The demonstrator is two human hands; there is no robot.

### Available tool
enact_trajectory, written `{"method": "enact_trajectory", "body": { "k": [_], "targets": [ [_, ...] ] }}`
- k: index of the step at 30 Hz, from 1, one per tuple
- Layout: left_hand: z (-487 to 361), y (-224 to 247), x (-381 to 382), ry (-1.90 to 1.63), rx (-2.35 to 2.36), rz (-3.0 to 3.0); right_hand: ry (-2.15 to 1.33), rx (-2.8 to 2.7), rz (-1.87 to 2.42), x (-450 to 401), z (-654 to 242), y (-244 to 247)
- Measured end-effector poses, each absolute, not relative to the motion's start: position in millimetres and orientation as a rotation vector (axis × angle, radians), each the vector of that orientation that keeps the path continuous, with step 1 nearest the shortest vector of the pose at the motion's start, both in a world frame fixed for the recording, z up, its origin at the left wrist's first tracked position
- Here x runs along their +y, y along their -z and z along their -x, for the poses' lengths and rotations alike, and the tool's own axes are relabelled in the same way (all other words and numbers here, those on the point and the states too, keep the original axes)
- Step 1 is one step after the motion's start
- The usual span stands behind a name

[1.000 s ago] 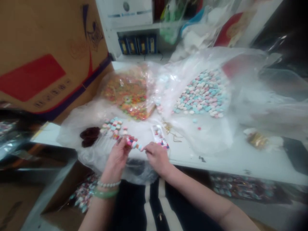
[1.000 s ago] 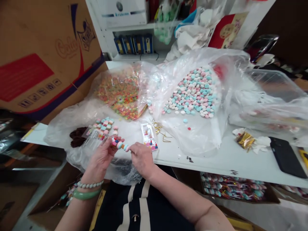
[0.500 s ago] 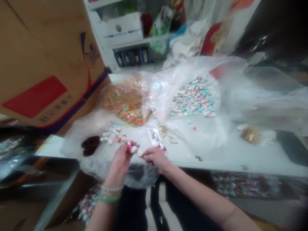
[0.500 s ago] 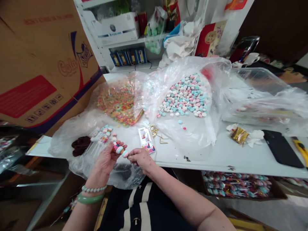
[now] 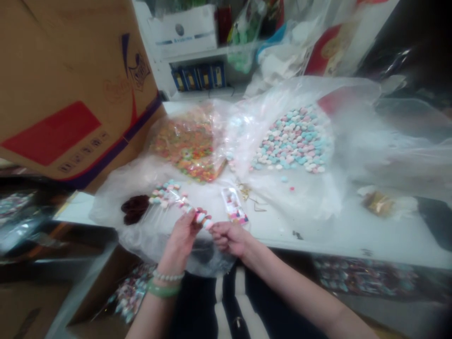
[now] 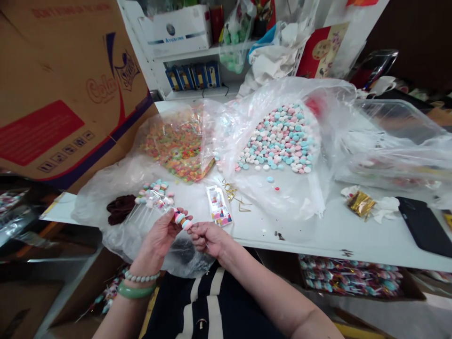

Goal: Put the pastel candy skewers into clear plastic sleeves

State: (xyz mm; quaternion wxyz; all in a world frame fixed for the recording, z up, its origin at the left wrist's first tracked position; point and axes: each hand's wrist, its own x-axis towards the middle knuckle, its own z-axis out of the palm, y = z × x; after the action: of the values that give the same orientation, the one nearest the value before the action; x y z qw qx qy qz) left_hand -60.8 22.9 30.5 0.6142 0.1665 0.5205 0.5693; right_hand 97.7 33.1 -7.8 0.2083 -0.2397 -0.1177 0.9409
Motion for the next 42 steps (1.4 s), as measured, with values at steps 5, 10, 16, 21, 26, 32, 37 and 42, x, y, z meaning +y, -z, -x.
{"method": "enact_trajectory", "body": {
  "k": [5,10,16,21,26,32,37,42],
  "targets": [
    [69.1,-35.0,24.9,-1.203,1.203,-0.273,-2.431,-0.525,0.894,32.0,-94.2,11.4],
    [81.0,-45.1,35.7,-1.336,1.138,-0.158,-2.431,-0.589,0.949,33.6,-92.4,8.2],
    [76.5,-42.6,46.8,-1.462,1.165,-0.003,-2.434,-0.58,0.959,32.2,-88.7,5.4],
    [67.3,-34.8,46.9,-1.526,1.161,0.016,-2.458,-0.475,0.962,34.7,-88.3,12.0],
    [71.3,-31.6,42.0,-1.475,1.171,-0.071,-2.635,-0.342,0.808,43.6,-96.4,19.6],
    [77.3,-22.3,38.0,-1.424,1.137,-0.159,-2.787,-0.202,0.658,45.5,-98.5,22.6],
    [69.9,-23.8,37.6,-1.403,1.116,-0.144,-2.466,-0.471,0.874,27.7,-84.6,14.2],
    [64.5,-27.5,40.1,-1.399,1.168,-0.064,-1.907,-1.007,1.175,15.7,-78.2,1.2]
  ]
}}
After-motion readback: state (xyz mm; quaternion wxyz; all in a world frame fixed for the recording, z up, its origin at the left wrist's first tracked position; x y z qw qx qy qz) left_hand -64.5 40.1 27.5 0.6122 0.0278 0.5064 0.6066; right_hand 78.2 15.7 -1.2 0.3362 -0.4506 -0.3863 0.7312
